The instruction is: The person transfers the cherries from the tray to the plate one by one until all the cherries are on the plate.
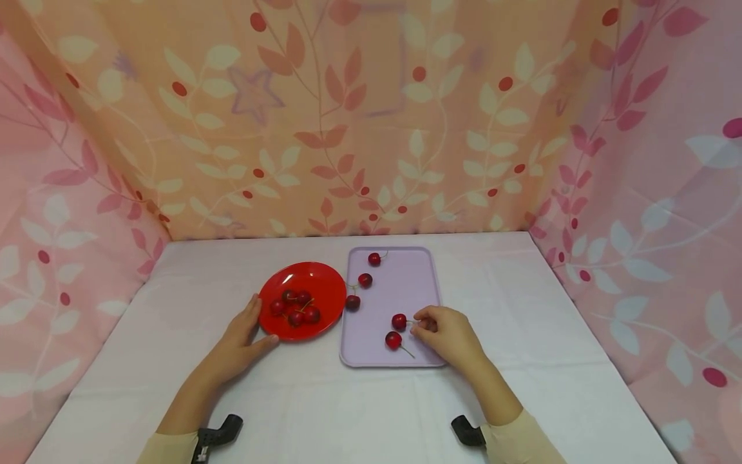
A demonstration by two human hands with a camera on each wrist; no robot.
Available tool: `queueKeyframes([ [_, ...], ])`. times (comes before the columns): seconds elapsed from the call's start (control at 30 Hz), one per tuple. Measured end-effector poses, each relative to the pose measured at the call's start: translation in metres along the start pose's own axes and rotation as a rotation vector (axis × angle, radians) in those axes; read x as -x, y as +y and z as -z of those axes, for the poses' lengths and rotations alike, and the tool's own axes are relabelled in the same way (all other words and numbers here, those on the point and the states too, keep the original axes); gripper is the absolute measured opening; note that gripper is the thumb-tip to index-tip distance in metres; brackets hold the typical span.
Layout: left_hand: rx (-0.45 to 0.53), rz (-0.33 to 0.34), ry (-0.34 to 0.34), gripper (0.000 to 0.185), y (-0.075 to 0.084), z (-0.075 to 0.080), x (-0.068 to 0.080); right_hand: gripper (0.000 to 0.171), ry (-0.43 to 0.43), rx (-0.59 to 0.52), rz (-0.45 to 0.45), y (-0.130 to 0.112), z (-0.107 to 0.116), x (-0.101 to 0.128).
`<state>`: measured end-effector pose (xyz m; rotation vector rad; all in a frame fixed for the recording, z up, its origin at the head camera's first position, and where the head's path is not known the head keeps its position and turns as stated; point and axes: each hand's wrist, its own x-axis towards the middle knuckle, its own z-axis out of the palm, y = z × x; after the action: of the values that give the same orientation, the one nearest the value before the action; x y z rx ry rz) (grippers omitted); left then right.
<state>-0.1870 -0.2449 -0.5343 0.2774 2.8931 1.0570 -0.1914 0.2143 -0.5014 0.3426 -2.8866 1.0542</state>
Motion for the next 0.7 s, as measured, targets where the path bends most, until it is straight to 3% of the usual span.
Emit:
queueKeyframes([
  [0.17,0.005,0.001,0.002,0.104,-0.001,0.000,0.001,0.021,0.013,0.037,-0.025,-0.004,-0.005,0.000],
  [0.5,0.008,-0.002,0.000,0.104,0.000,0.000,0.001,0.022,0.090,0.118,0.028,-0.005,-0.014,0.000],
  [0.7,0.001,-0.006,-0.004,0.105,-0.002,0.000,0.001,0.017,0.103,0.152,0.017,-0.007,-0.016,0.000],
])
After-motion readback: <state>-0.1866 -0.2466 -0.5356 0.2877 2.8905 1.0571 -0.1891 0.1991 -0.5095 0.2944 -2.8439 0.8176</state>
